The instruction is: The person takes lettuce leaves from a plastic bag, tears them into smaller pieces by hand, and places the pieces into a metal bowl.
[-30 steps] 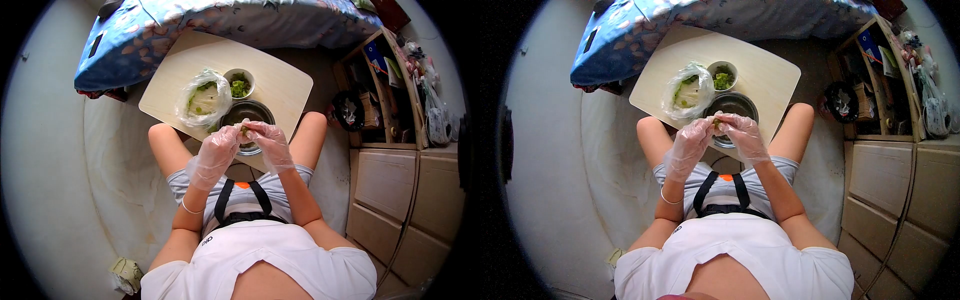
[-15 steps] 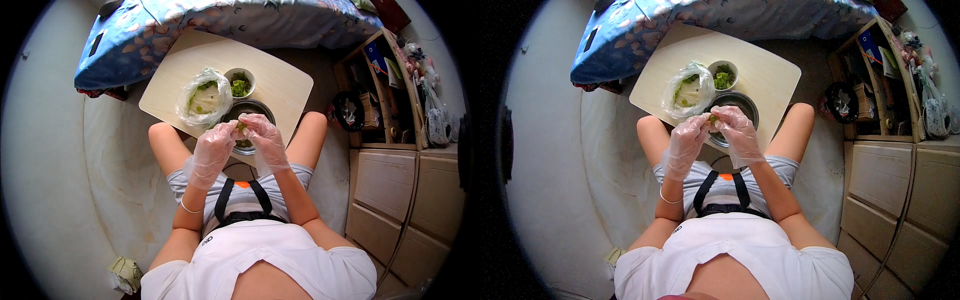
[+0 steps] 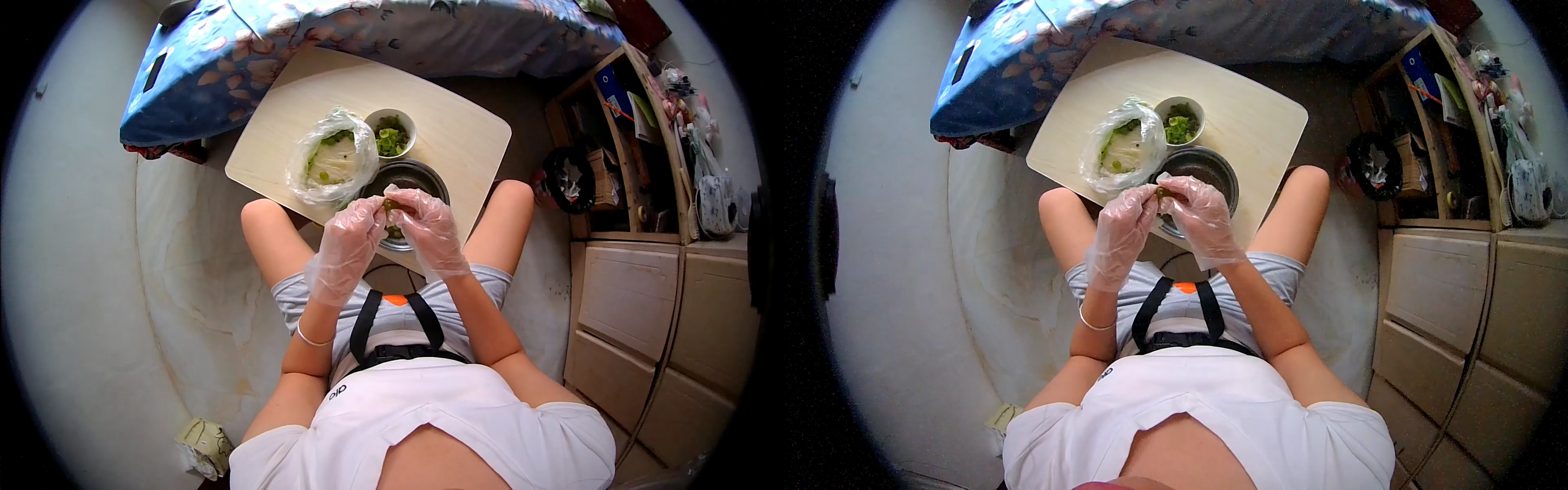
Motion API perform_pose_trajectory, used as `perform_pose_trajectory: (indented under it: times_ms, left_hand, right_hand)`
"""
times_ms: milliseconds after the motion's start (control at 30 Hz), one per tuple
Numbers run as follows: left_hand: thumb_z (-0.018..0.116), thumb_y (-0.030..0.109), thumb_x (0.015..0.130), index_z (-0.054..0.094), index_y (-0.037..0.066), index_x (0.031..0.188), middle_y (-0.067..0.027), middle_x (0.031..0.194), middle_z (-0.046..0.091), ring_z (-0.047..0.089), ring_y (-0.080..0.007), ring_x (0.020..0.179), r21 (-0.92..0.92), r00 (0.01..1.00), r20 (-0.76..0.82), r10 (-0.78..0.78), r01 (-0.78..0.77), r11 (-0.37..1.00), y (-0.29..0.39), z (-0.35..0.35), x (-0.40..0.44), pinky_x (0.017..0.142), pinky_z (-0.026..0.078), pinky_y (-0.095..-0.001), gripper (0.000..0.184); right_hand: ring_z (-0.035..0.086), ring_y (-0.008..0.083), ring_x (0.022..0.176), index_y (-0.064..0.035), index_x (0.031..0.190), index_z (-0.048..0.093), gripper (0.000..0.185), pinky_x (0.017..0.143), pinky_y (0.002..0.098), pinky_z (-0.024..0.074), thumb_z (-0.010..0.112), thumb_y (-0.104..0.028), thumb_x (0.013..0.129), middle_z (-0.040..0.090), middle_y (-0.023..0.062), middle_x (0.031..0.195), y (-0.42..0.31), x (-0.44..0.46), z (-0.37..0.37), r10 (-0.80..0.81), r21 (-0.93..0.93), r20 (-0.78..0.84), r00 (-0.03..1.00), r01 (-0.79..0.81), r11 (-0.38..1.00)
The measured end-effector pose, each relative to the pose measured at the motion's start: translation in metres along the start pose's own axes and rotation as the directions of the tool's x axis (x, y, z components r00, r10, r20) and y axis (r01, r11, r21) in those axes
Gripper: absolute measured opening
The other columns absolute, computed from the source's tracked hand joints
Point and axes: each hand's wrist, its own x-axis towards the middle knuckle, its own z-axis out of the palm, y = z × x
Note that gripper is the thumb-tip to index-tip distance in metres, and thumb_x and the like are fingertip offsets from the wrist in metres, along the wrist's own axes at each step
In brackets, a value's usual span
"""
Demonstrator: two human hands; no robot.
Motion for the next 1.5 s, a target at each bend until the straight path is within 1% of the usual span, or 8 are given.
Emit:
perform_pose_trajectory:
  times_ms: [533, 767, 867, 933, 1033, 1133, 1300, 1500]
  left_hand:
    - [0.064, 0.006, 0.085, 0.063, 0.000, 0.095, -0.0189, 0.088, 0.066, 0.064, -0.0362, 0.079, 0.014, 0.998, 0.014, -0.061, 0.061, 0.998, -0.002, 0.004, 0.002, 0.069, 0.052, -0.0398, 0.012]
    - [0.064, 0.006, 0.085, 0.063, 0.000, 0.099, -0.0197, 0.085, 0.064, 0.064, -0.0344, 0.075, -0.212, 0.995, 0.016, -0.099, 0.100, 0.972, -0.017, 0.004, 0.003, 0.068, 0.052, -0.0377, 0.016]
    - [0.061, 0.006, 0.088, 0.063, -0.002, 0.101, -0.0145, 0.081, 0.065, 0.063, -0.0233, 0.069, -0.389, 0.955, 0.147, -0.259, 0.297, 0.872, -0.021, 0.006, -0.001, 0.065, 0.051, -0.0314, 0.015]
    - [0.057, 0.008, 0.093, 0.063, -0.002, 0.102, -0.0051, 0.079, 0.063, 0.059, -0.0100, 0.068, -0.630, 0.857, 0.333, -0.394, 0.513, 0.583, -0.014, 0.001, -0.001, 0.061, 0.050, -0.0240, 0.015]
    - [0.054, 0.011, 0.096, 0.063, -0.002, 0.103, 0.0002, 0.080, 0.061, 0.056, -0.0036, 0.071, -0.731, 0.830, 0.401, -0.387, 0.545, 0.410, -0.019, 0.006, -0.004, 0.060, 0.048, -0.0189, 0.017]
    - [0.053, 0.011, 0.097, 0.062, -0.001, 0.105, -0.0010, 0.081, 0.062, 0.056, -0.0043, 0.069, -0.737, 0.828, 0.416, -0.376, 0.549, 0.394, -0.020, 0.009, -0.003, 0.060, 0.049, -0.0189, 0.017]
    - [0.053, 0.013, 0.097, 0.061, -0.001, 0.104, -0.0024, 0.083, 0.064, 0.056, -0.0046, 0.068, -0.747, 0.824, 0.440, -0.358, 0.557, 0.363, -0.015, 0.010, -0.002, 0.060, 0.048, -0.0182, 0.018]
    - [0.053, 0.017, 0.096, 0.062, 0.003, 0.099, 0.0000, 0.077, 0.061, 0.054, -0.0054, 0.067, -0.771, 0.820, 0.444, -0.361, 0.555, 0.314, -0.019, 0.014, -0.004, 0.059, 0.044, -0.0193, 0.017]
  right_hand:
    - [0.060, 0.0089, 0.092, 0.0031, 0.112, 0.064, 0.025, 0.084, 0.0239, 0.0494, 0.059, 0.002, 0.087, 0.068, 0.0059, 0.101, 0.014, 0.003, 0.000, 0.071, 0.111, -0.004, 0.997, -0.070, 0.991]
    - [0.062, 0.0138, 0.094, 0.0048, 0.114, 0.060, 0.026, 0.085, 0.0264, 0.0505, 0.057, 0.001, 0.088, 0.065, 0.0087, 0.104, 0.007, 0.007, -0.003, 0.217, 0.448, 0.080, 0.973, -0.230, 0.864]
    - [0.062, 0.0162, 0.093, 0.0053, 0.116, 0.058, 0.027, 0.085, 0.0281, 0.0510, 0.057, 0.000, 0.090, 0.064, 0.0106, 0.105, 0.028, 0.010, -0.011, 0.214, 0.611, 0.203, 0.955, -0.295, 0.735]
    - [0.062, 0.0171, 0.092, 0.0054, 0.117, 0.057, 0.028, 0.085, 0.0289, 0.0512, 0.056, -0.001, 0.090, 0.064, 0.0114, 0.104, 0.025, 0.011, -0.012, 0.171, 0.705, 0.269, 0.948, -0.314, 0.636]
    - [0.062, 0.0178, 0.092, 0.0057, 0.121, 0.055, 0.029, 0.081, 0.0289, 0.0515, 0.054, -0.001, 0.093, 0.063, 0.0133, 0.108, 0.013, 0.009, -0.011, 0.319, 0.740, 0.254, 0.913, -0.396, 0.544]
    - [0.063, 0.0176, 0.089, 0.0054, 0.120, 0.055, 0.029, 0.079, 0.0289, 0.0516, 0.054, -0.001, 0.092, 0.063, 0.0133, 0.107, 0.011, 0.008, -0.009, 0.282, 0.743, 0.150, 0.948, -0.297, 0.601]
    - [0.063, 0.0161, 0.087, 0.0048, 0.121, 0.055, 0.030, 0.079, 0.0279, 0.0515, 0.056, -0.002, 0.091, 0.065, 0.0115, 0.103, 0.023, 0.006, -0.011, 0.145, 0.481, 0.106, 0.984, -0.178, 0.859]
    - [0.062, 0.0125, 0.083, 0.0034, 0.116, 0.059, 0.027, 0.076, 0.0256, 0.0517, 0.057, -0.002, 0.089, 0.065, 0.0074, 0.099, 0.020, 0.006, -0.013, 0.237, 0.633, 0.151, 0.960, -0.278, 0.722]
